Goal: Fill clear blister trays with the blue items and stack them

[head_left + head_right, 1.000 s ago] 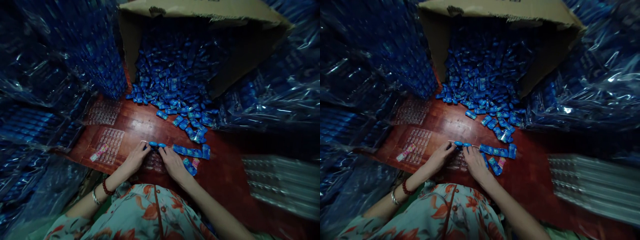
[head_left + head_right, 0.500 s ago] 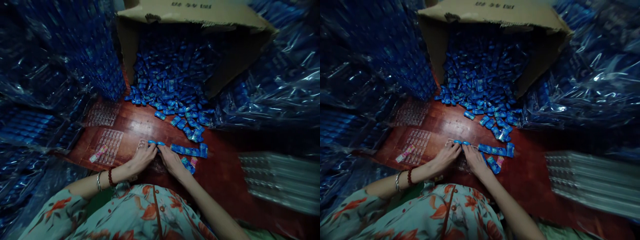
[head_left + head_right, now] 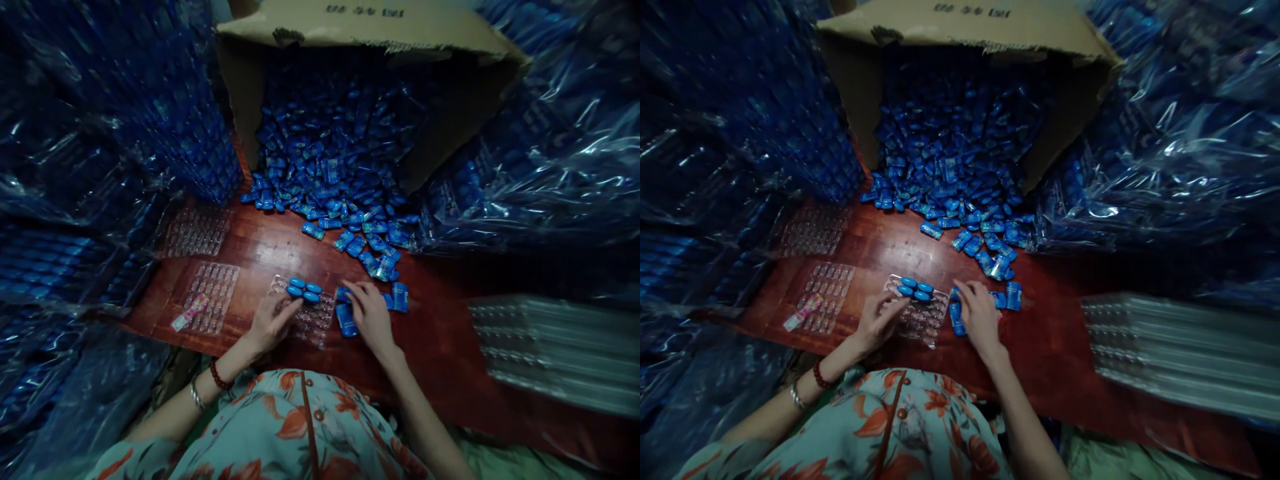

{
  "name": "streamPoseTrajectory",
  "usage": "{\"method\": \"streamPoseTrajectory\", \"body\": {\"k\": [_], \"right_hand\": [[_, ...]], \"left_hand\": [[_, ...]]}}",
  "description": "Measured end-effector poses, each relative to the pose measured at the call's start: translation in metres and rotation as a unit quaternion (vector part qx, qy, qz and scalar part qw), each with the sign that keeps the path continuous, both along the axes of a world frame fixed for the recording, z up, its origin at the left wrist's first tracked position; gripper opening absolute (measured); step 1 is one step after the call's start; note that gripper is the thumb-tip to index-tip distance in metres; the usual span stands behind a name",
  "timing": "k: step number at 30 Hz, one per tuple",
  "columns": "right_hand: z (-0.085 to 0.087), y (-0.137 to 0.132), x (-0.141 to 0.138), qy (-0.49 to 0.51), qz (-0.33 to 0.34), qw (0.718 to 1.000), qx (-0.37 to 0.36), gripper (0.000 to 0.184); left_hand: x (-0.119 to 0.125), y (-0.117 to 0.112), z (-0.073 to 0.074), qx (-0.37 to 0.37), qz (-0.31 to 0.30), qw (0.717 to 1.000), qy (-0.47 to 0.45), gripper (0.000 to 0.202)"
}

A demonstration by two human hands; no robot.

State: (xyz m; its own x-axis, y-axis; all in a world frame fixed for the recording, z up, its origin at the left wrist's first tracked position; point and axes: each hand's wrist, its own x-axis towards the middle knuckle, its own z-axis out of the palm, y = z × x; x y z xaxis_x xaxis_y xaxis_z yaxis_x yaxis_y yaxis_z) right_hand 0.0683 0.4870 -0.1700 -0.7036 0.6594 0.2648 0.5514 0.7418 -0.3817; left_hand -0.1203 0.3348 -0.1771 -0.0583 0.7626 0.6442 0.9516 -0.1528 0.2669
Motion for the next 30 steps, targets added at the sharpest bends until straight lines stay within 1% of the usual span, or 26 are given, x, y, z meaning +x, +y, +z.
{"method": "streamPoseTrajectory", "body": {"k": [1,2,3,4,5,6,8,9,10,11,13,15,17,20,23,24,26,28,29,30], "right_hand": [[-0.002,0.008,0.008,-0.032,-0.012,0.999,-0.006,0.034],[-0.005,0.016,0.014,-0.071,-0.015,0.997,-0.006,0.034],[-0.007,0.023,0.018,-0.106,-0.015,0.994,-0.003,0.035],[-0.01,0.028,0.02,-0.132,-0.015,0.991,-0.001,0.035],[-0.012,0.032,0.02,-0.146,-0.014,0.989,-0.003,0.034],[-0.013,0.034,0.019,-0.146,-0.013,0.989,-0.01,0.033],[-0.015,0.037,0.017,-0.111,-0.023,0.993,-0.033,0.031],[-0.015,0.037,0.017,-0.08,-0.034,0.995,-0.05,0.031],[-0.015,0.037,0.018,-0.044,-0.049,0.995,-0.069,0.031],[-0.013,0.035,0.02,-0.008,-0.068,0.994,-0.087,0.031],[-0.008,0.03,0.027,0.056,-0.101,0.986,-0.118,0.031],[-0.001,0.023,0.035,0.09,-0.115,0.978,-0.152,0.031],[0.007,0.015,0.039,0.103,-0.109,0.968,-0.199,0.031],[0.017,0.004,0.036,0.104,-0.068,0.957,-0.261,0.031],[0.024,-0.009,0.019,0.061,0.023,0.955,-0.291,0.022],[0.026,-0.013,0.011,0.048,0.053,0.952,-0.297,0.019],[0.028,-0.021,-0.006,0.042,0.097,0.947,-0.304,0.016],[0.027,-0.025,-0.021,0.042,0.125,0.943,-0.304,0.017],[0.026,-0.025,-0.027,0.037,0.134,0.944,-0.3,0.017],[0.025,-0.022,-0.031,0.029,0.14,0.945,-0.293,0.016]], "left_hand": [[0.01,0.002,0.002,-0.005,-0.051,0.999,0.003,0.03],[0.021,0.007,0.004,-0.03,-0.102,0.994,0.02,0.029],[0.034,0.014,0.006,-0.068,-0.142,0.987,0.045,0.028],[0.048,0.023,0.007,-0.115,-0.159,0.978,0.075,0.028],[0.061,0.034,0.007,-0.166,-0.149,0.969,0.103,0.03],[0.073,0.046,0.008,-0.213,-0.122,0.961,0.126,0.033],[0.091,0.068,0.007,-0.289,-0.078,0.941,0.158,0.033],[0.096,0.076,0.007,-0.312,-0.075,0.932,0.167,0.03],[0.1,0.082,0.006,-0.326,-0.086,0.925,0.175,0.027],[0.102,0.085,0.005,-0.329,-0.104,0.921,0.183,0.024],[0.102,0.082,0.004,-0.312,-0.132,0.92,0.196,0.022],[0.1,0.071,0.001,-0.288,-0.151,0.923,0.207,0.022],[0.096,0.057,-0.003,-0.263,-0.19,0.923,0.205,0.022],[0.089,0.041,-0.013,-0.238,-0.243,0.921,0.19,0.025],[0.084,0.035,-0.018,-0.227,-0.261,0.922,0.172,0.029],[0.083,0.034,-0.017,-0.224,-0.273,0.921,0.165,0.027],[0.082,0.033,-0.011,-0.215,-0.323,0.91,0.148,0.025],[0.078,0.029,0.001,-0.201,-0.377,0.896,0.123,0.026],[0.074,0.026,0.008,-0.197,-0.393,0.892,0.106,0.028],[0.068,0.021,0.016,-0.197,-0.396,0.893,0.085,0.029]]}}
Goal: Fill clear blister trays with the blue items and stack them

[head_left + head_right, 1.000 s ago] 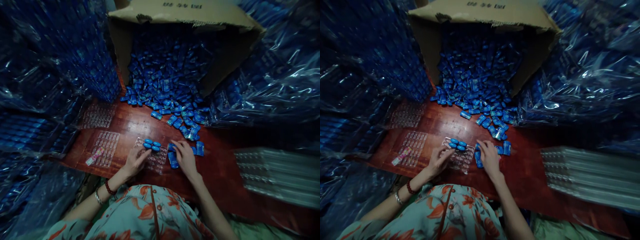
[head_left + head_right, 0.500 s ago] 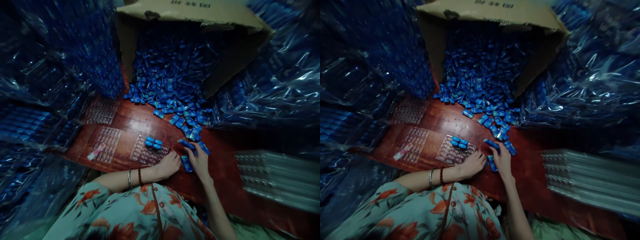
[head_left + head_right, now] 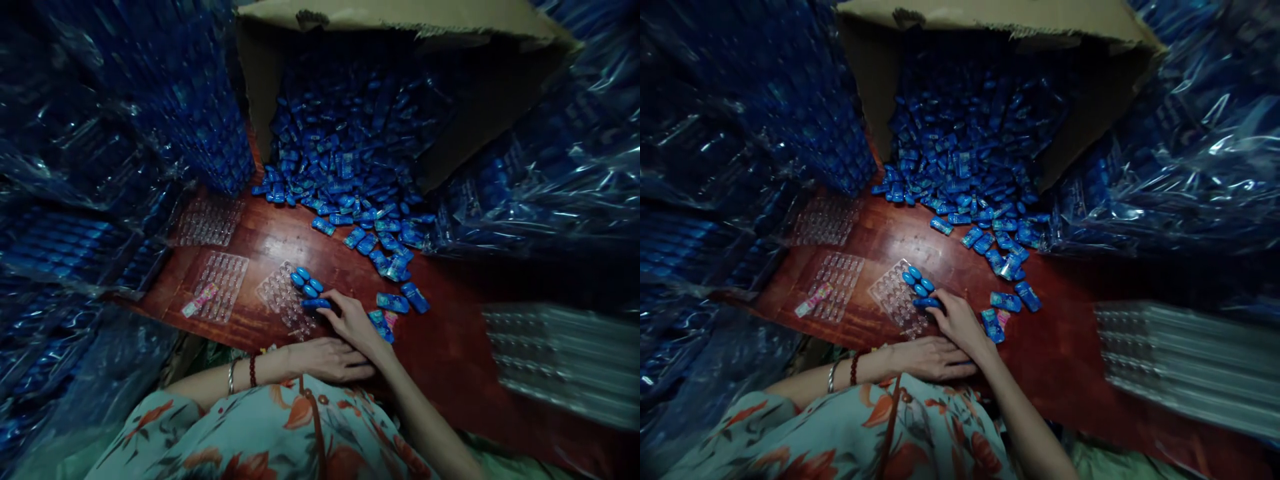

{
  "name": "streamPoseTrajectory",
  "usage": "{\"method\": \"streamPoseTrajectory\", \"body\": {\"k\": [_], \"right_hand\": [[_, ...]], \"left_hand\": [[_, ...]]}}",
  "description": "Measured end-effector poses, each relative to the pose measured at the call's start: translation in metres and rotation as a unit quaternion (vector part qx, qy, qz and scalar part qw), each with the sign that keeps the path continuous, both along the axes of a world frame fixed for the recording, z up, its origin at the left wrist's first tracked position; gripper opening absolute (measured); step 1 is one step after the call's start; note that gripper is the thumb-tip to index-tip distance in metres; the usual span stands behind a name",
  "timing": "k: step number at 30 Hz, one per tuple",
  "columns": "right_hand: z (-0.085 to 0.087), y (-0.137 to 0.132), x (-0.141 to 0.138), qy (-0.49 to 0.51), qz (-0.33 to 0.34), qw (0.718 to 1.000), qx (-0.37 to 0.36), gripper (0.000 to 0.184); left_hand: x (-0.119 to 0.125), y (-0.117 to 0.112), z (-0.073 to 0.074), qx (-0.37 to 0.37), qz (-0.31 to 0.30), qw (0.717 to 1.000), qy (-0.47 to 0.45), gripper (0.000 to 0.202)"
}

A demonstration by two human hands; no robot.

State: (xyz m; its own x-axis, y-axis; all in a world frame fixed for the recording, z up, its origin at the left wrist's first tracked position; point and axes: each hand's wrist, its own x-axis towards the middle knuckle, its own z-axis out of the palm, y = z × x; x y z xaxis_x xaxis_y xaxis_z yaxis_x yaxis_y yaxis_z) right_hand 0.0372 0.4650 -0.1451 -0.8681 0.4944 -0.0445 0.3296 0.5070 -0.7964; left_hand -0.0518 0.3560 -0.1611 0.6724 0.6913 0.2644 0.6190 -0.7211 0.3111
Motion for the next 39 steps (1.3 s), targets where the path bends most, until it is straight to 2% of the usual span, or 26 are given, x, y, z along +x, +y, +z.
{"method": "streamPoseTrajectory", "body": {"k": [2,5,7,9,10,11,12,13,16,20,24,27,31,34,37,39], "right_hand": [[-0.002,0.01,-0.003,-0.013,0.01,0.999,0.033,0.014],[-0.002,0.024,0.0,-0.018,0.012,0.994,0.106,0.017],[0.0,0.026,0.001,0.002,0.008,0.992,0.127,0.019],[0.0,0.021,-0.002,0.039,-0.002,0.992,0.122,0.02],[-0.001,0.018,-0.005,0.057,-0.007,0.991,0.122,0.021],[-0.004,0.015,-0.009,0.07,-0.012,0.989,0.129,0.021],[-0.007,0.013,-0.012,0.074,-0.013,0.986,0.145,0.022],[-0.01,0.012,-0.015,0.068,-0.007,0.983,0.169,0.022],[-0.015,0.013,-0.021,-0.001,0.046,0.963,0.267,0.026],[-0.002,0.018,-0.03,-0.103,0.115,0.914,0.376,0.027],[0.015,0.013,-0.044,-0.152,0.183,0.878,0.414,0.026],[0.019,0.009,-0.055,-0.16,0.213,0.866,0.423,0.024],[0.02,0.009,-0.06,-0.148,0.205,0.877,0.407,0.022],[0.016,0.009,-0.055,-0.139,0.174,0.893,0.391,0.025],[0.005,0.005,-0.037,-0.093,0.1,0.918,0.373,0.031],[-0.004,0.005,-0.013,-0.049,0.012,0.939,0.339,0.035]], "left_hand": [[-0.017,-0.012,0.014,-0.03,0.042,0.998,-0.038,0.031],[-0.047,-0.029,0.024,-0.064,0.176,0.972,-0.14,0.031],[-0.064,-0.036,0.019,-0.039,0.301,0.92,-0.247,0.025],[-0.075,-0.037,0.008,0.015,0.42,0.841,-0.342,0.017],[-0.078,-0.036,0.001,0.043,0.465,0.804,-0.367,0.015],[-0.081,-0.033,-0.006,0.067,0.495,0.78,-0.377,0.015],[-0.083,-0.03,-0.012,0.088,0.507,0.772,-0.373,0.015],[-0.085,-0.027,-0.016,0.105,0.507,0.776,-0.359,0.015],[-0.091,-0.019,-0.024,0.13,0.483,0.816,-0.29,0.017],[-0.1,-0.015,-0.027,0.121,0.432,0.868,-0.212,0.022],[-0.103,-0.014,-0.033,0.103,0.398,0.892,-0.188,0.023],[-0.101,-0.015,-0.04,0.075,0.39,0.901,-0.173,0.023],[-0.095,-0.014,-0.047,0.038,0.413,0.892,-0.181,0.027],[-0.091,-0.01,-0.044,0.064,0.413,0.895,-0.152,0.03],[-0.091,-0.008,-0.032,0.115,0.422,0.897,-0.071,0.03],[-0.089,-0.012,-0.023,0.127,0.449,0.884,-0.02,0.03]]}}
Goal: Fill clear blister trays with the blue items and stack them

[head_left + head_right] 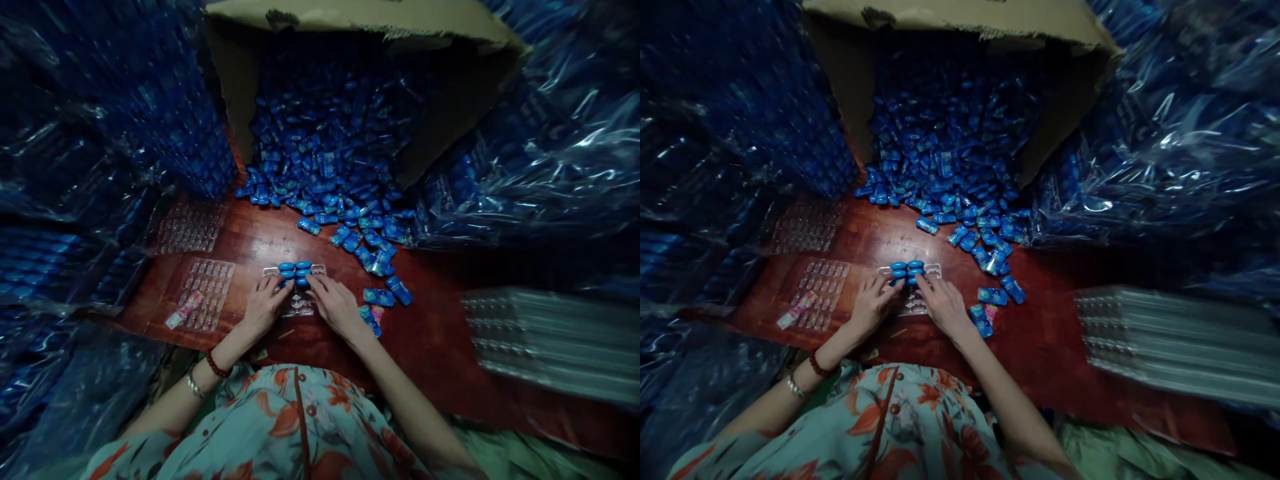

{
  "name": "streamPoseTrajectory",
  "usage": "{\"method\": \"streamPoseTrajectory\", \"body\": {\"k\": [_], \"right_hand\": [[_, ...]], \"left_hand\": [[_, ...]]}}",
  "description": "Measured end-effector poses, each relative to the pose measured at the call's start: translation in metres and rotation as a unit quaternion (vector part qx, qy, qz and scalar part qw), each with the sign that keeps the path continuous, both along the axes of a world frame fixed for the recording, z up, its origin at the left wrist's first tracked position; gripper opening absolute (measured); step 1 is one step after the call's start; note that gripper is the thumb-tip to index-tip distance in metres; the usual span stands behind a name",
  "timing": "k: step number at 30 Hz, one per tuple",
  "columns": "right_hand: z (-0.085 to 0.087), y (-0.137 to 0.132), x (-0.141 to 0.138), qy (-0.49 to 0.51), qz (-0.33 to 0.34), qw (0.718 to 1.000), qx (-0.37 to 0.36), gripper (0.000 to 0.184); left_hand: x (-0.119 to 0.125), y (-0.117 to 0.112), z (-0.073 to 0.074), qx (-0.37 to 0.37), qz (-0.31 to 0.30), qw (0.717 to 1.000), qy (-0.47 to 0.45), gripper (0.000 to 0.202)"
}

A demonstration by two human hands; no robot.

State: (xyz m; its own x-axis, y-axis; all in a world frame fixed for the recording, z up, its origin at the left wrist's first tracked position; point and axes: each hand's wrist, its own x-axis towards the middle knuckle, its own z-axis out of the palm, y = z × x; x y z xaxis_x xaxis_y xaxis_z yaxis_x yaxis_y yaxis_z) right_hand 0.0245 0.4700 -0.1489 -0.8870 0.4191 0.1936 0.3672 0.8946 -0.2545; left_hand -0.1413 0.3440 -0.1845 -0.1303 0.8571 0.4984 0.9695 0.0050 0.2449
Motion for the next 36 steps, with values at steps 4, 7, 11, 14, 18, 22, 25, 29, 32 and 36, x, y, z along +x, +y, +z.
{"method": "streamPoseTrajectory", "body": {"k": [4,7,11,14,18,22,25,29,32,36], "right_hand": [[-0.015,0.018,0.068,0.07,-0.188,0.977,-0.073,0.034],[-0.023,0.042,0.109,0.008,-0.237,0.969,-0.069,0.031],[-0.031,0.068,0.123,-0.068,-0.185,0.978,-0.064,0.033],[-0.036,0.074,0.125,-0.101,-0.187,0.975,-0.058,0.033],[-0.044,0.067,0.134,-0.042,-0.23,0.968,-0.091,0.035],[-0.044,0.048,0.131,0.057,-0.273,0.946,-0.164,0.038],[-0.033,0.031,0.112,0.103,-0.246,0.939,-0.217,0.034],[-0.012,0.018,0.077,0.093,-0.142,0.949,-0.268,0.029],[-0.004,0.02,0.052,0.076,-0.083,0.952,-0.286,0.026],[-0.004,0.027,0.029,0.067,0.033,0.962,-0.263,0.023]], "left_hand": [[0.018,-0.007,0.013,-0.001,0.002,1.0,0.005,0.035],[0.055,0.01,0.019,-0.048,-0.197,0.979,0.021,0.031],[0.115,0.058,0.023,-0.156,-0.303,0.939,0.055,0.029],[0.141,0.084,0.018,-0.144,-0.363,0.916,0.094,0.022],[0.143,0.083,0.011,-0.166,-0.38,0.904,0.107,0.017],[0.132,0.068,0.011,-0.221,-0.294,0.922,0.12,0.023],[0.127,0.061,0.013,-0.241,-0.282,0.921,0.12,0.019],[0.116,0.049,0.017,-0.223,-0.318,0.917,0.088,0.02],[0.094,0.032,0.024,-0.248,-0.309,0.918,0.012,0.017],[0.053,-0.001,0.034,-0.26,-0.236,0.928,-0.126,0.025]]}}
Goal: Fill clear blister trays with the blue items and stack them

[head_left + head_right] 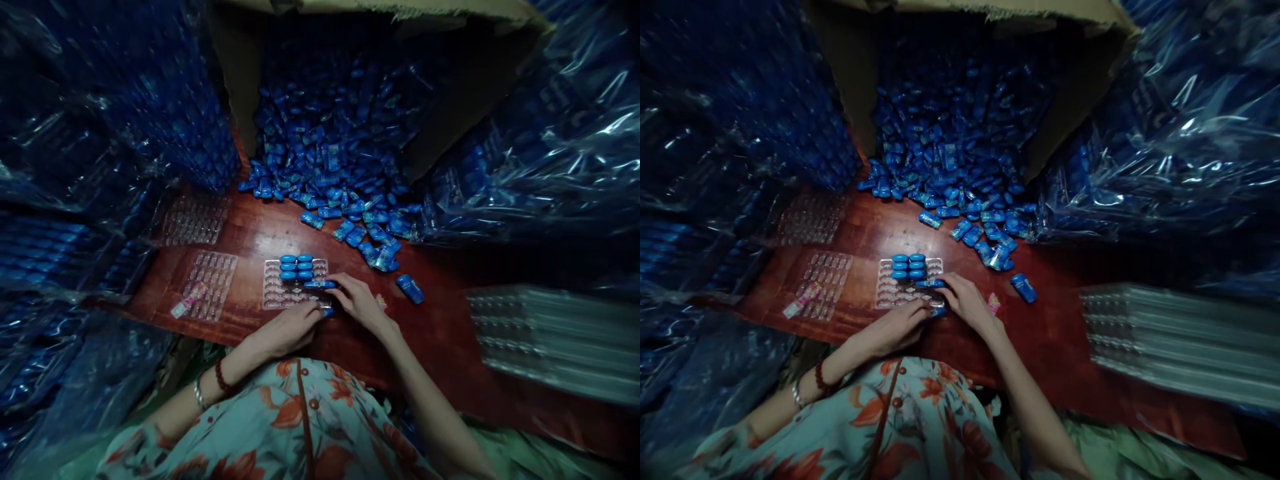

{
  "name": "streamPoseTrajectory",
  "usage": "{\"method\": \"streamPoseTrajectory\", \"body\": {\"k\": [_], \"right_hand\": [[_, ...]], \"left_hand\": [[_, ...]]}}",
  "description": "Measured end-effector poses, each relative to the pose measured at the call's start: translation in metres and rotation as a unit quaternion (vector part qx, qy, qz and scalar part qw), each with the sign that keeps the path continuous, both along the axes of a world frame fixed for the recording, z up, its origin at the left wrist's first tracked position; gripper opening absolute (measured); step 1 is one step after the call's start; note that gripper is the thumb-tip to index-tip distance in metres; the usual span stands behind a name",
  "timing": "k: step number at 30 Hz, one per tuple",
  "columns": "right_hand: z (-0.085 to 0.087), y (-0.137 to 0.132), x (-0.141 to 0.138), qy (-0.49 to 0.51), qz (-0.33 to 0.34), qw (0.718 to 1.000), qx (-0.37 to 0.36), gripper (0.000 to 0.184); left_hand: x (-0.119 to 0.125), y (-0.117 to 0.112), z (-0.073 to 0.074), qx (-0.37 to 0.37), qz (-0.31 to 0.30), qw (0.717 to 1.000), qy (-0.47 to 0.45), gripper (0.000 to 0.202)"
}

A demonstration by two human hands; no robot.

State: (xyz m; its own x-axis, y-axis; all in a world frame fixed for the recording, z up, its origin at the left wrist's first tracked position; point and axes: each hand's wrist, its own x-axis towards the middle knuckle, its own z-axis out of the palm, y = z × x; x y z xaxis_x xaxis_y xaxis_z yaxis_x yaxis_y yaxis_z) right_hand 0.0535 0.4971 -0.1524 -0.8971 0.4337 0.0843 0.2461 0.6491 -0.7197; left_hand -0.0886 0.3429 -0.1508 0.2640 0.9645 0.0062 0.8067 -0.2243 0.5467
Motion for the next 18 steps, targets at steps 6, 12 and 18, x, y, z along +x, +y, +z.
{"method": "streamPoseTrajectory", "body": {"k": [6,12,18], "right_hand": [[0.015,-0.022,-0.034,-0.183,0.05,0.958,0.214,0.027],[0.027,-0.033,-0.047,-0.249,0.079,0.919,0.296,0.027],[0.012,-0.023,-0.029,-0.203,0.086,0.935,0.277,0.028]], "left_hand": [[-0.01,-0.038,-0.024,-0.022,0.131,0.986,-0.101,0.042],[0.004,-0.039,-0.037,-0.007,0.159,0.982,-0.101,0.026],[-0.041,-0.043,-0.012,0.131,0.31,0.926,-0.174,0.019]]}}
